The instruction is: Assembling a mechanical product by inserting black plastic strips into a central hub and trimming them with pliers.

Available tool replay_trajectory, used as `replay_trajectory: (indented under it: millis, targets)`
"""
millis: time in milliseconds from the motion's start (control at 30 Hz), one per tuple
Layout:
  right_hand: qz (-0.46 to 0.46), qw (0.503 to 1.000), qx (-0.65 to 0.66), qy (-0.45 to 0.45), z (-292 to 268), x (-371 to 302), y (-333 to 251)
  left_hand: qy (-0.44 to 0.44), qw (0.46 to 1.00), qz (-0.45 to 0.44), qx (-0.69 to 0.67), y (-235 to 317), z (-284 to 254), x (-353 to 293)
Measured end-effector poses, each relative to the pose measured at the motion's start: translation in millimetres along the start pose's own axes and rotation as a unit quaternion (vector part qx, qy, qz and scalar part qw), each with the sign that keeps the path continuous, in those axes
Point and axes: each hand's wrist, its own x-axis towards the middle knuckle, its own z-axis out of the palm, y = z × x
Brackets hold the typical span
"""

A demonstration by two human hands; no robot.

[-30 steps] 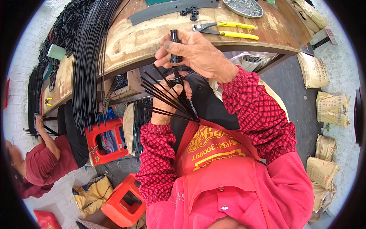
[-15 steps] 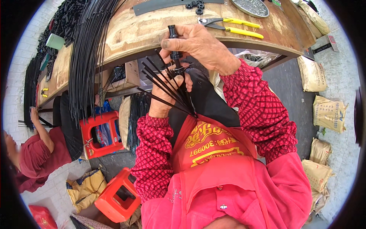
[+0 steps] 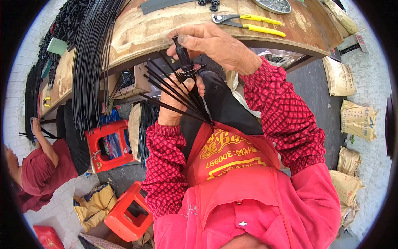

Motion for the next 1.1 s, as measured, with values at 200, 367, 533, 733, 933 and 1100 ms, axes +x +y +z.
replay_trajectory:
  millis: [200, 367, 533, 733, 933, 1100]
  targets:
    - [-0.025, 0.993, 0.108, -0.028, -2, 0, 12, 0.004, 1.000, 0.016, 0.002, -1, 0, -3]
    - [-0.010, 0.995, 0.100, 0.003, 0, 1, 8, 0.003, 0.999, 0.007, 0.035, 3, 2, -4]
    - [-0.026, 0.996, 0.078, 0.024, 1, 3, 13, -0.003, 0.999, -0.007, 0.033, 2, -1, -5]
    - [-0.046, 0.998, 0.037, 0.002, -1, -2, 6, -0.008, 0.999, -0.024, 0.026, 3, -2, -6]
    - [-0.052, 0.998, 0.015, -0.017, -1, -9, -6, -0.019, 1.000, -0.001, 0.016, 0, -4, -6]
    - [-0.068, 0.997, -0.023, -0.025, 0, -10, -5, -0.017, 1.000, 0.002, 0.023, 2, -2, -6]
